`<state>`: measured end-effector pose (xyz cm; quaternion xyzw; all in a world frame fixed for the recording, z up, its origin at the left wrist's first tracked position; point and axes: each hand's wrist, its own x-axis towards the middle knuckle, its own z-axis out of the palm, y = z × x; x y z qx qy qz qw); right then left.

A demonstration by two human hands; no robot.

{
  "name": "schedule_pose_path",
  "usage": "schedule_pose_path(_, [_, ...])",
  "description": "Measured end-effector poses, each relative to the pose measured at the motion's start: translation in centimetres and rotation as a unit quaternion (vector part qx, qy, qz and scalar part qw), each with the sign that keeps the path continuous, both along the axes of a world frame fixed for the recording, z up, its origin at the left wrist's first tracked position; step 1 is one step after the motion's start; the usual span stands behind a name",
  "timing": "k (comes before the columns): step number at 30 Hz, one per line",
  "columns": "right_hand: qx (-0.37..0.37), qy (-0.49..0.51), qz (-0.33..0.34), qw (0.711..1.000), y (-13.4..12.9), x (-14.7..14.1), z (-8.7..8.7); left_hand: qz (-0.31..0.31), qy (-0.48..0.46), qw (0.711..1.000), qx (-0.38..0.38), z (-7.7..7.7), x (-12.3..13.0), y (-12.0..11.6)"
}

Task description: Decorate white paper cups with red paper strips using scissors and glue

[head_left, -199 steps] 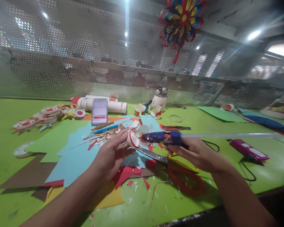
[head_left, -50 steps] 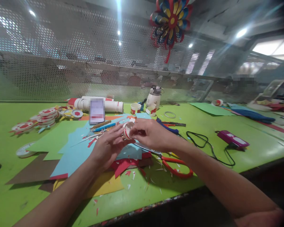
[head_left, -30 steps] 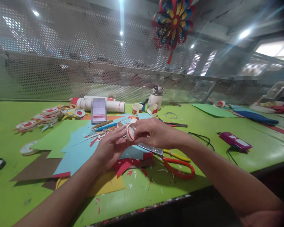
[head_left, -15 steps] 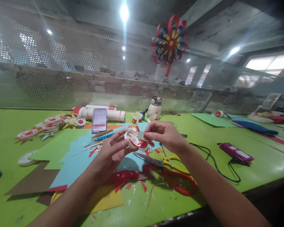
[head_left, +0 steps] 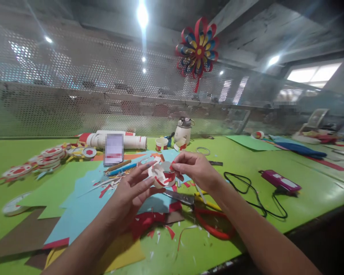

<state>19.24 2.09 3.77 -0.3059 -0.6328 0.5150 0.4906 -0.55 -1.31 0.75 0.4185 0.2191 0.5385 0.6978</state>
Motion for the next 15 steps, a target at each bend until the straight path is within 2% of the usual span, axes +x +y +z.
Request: schedule_pose_path(15, [-0.009,-0.007,-0.008,1.000,-0.17,-0.15,-0.27,0.017,-0.001,1.000,-0.019,0.06,0.36,-0.03])
